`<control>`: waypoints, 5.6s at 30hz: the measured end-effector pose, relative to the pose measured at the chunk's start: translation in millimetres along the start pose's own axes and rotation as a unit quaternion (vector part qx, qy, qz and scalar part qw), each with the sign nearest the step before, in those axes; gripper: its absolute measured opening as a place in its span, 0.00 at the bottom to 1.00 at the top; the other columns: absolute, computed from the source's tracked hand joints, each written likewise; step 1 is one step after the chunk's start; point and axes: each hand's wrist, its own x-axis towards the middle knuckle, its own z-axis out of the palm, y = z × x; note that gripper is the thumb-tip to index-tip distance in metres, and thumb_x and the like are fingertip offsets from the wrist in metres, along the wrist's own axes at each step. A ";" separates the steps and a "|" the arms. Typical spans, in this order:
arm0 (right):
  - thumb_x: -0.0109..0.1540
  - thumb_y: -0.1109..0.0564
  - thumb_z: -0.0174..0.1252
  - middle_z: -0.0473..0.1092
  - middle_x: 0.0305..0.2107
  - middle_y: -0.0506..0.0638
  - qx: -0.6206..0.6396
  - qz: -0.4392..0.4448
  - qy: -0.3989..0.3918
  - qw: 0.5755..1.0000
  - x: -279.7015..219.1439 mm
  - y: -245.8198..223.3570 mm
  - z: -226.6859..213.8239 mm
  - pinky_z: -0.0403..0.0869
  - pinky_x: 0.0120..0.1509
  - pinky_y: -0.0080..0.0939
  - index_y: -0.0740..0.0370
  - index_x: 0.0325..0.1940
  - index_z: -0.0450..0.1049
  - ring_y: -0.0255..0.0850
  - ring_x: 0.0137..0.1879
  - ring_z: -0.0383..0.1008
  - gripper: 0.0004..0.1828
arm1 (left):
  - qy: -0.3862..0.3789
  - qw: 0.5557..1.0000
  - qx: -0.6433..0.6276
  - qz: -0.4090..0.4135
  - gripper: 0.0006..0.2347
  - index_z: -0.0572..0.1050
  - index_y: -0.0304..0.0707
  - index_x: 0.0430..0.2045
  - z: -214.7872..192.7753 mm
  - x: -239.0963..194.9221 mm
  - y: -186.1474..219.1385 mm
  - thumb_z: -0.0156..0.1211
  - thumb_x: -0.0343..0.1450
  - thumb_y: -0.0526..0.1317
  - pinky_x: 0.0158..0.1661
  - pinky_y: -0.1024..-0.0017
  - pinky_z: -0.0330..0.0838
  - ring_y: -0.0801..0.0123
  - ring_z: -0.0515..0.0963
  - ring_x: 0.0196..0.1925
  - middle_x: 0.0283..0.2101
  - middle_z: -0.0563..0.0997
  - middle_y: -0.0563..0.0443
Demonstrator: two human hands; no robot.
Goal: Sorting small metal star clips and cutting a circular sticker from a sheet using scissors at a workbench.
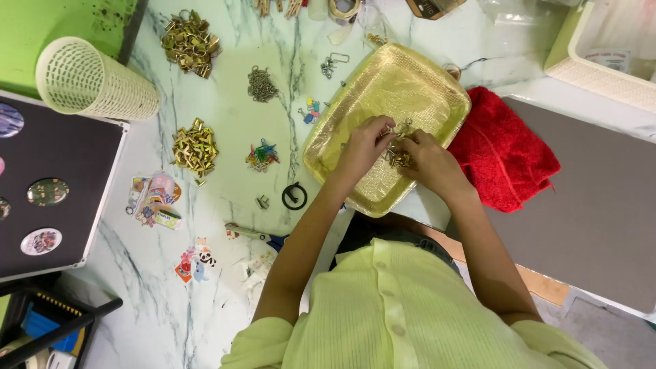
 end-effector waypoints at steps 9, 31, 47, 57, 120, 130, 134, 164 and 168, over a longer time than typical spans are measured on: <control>0.53 0.63 0.69 0.72 0.36 0.57 0.007 -0.031 0.035 0.999 12.3 8.3 19.1 0.76 0.49 0.51 0.66 0.39 0.77 0.54 0.44 0.77 0.12 | -0.040 0.993 -0.095 -0.066 0.05 0.79 0.34 0.38 -10.4 -13.4 -5.0 0.64 0.71 0.31 0.43 0.74 0.85 0.69 0.87 0.39 0.42 0.84 0.46; 0.60 0.63 0.65 0.79 0.36 0.54 0.165 -0.036 -0.053 0.984 73.9 -32.5 8.0 0.78 0.42 0.41 0.61 0.44 0.80 0.41 0.37 0.81 0.09 | 0.059 0.977 -0.157 -0.131 0.11 0.79 0.33 0.45 -46.4 -53.6 -27.0 0.65 0.70 0.31 0.46 0.74 0.84 0.69 0.87 0.44 0.44 0.85 0.46; 0.57 0.65 0.64 0.76 0.33 0.58 0.171 -0.332 -0.155 0.915 237.7 -195.9 176.9 0.76 0.43 0.48 0.65 0.39 0.75 0.52 0.39 0.78 0.08 | 0.391 0.891 0.152 -0.175 0.06 0.81 0.32 0.37 -223.5 -146.5 -115.3 0.66 0.69 0.28 0.35 0.67 0.77 0.60 0.83 0.36 0.36 0.84 0.43; 0.54 0.70 0.62 0.76 0.37 0.58 0.201 -0.391 -0.158 0.884 284.4 -262.8 224.8 0.77 0.44 0.47 0.66 0.39 0.75 0.53 0.41 0.79 0.11 | 0.447 0.858 0.139 -0.210 0.15 0.76 0.33 0.50 -254.3 -167.3 -116.0 0.63 0.69 0.26 0.35 0.69 0.76 0.65 0.82 0.40 0.47 0.78 0.44; 0.58 0.62 0.65 0.72 0.40 0.55 0.077 -0.037 0.017 0.996 27.4 -13.9 9.2 0.76 0.50 0.47 0.65 0.40 0.76 0.50 0.48 0.75 0.08 | -0.023 0.991 -0.034 -0.128 0.04 0.72 0.32 0.36 -15.2 -41.4 -10.2 0.58 0.73 0.33 0.40 0.67 0.78 0.66 0.82 0.38 0.38 0.80 0.45; 0.62 0.63 0.64 0.73 0.42 0.57 0.093 -0.050 0.055 0.993 37.2 -22.3 -10.5 0.75 0.48 0.46 0.67 0.43 0.76 0.49 0.47 0.75 0.07 | -0.034 0.974 -0.171 -0.148 0.05 0.70 0.33 0.39 -37.6 -28.6 -3.6 0.56 0.75 0.35 0.41 0.69 0.79 0.68 0.83 0.37 0.37 0.82 0.43; 0.62 0.61 0.65 0.74 0.37 0.54 0.128 0.009 0.022 0.991 36.0 -16.0 -6.6 0.76 0.43 0.41 0.66 0.42 0.76 0.44 0.38 0.77 0.07 | -0.025 0.991 -0.013 -0.129 0.05 0.69 0.33 0.39 -37.5 -32.6 -3.8 0.55 0.77 0.37 0.40 0.68 0.78 0.65 0.83 0.37 0.39 0.82 0.43; 0.65 0.62 0.64 0.75 0.36 0.55 0.168 0.012 0.056 0.984 30.9 -5.7 16.1 0.75 0.41 0.38 0.69 0.45 0.76 0.39 0.36 0.76 0.08 | 0.078 0.981 -0.116 -0.135 0.08 0.83 0.31 0.38 -18.7 -42.2 3.4 0.66 0.71 0.38 0.31 0.73 0.71 0.71 0.78 0.27 0.32 0.81 0.46; 0.65 0.63 0.65 0.75 0.35 0.55 0.192 0.016 0.072 0.979 29.3 -10.2 15.8 0.74 0.40 0.38 0.69 0.45 0.76 0.39 0.36 0.76 0.07 | 0.106 0.979 -0.136 -0.109 0.07 0.82 0.31 0.38 -10.7 -40.6 -7.9 0.65 0.73 0.37 0.32 0.72 0.73 0.67 0.80 0.29 0.34 0.82 0.45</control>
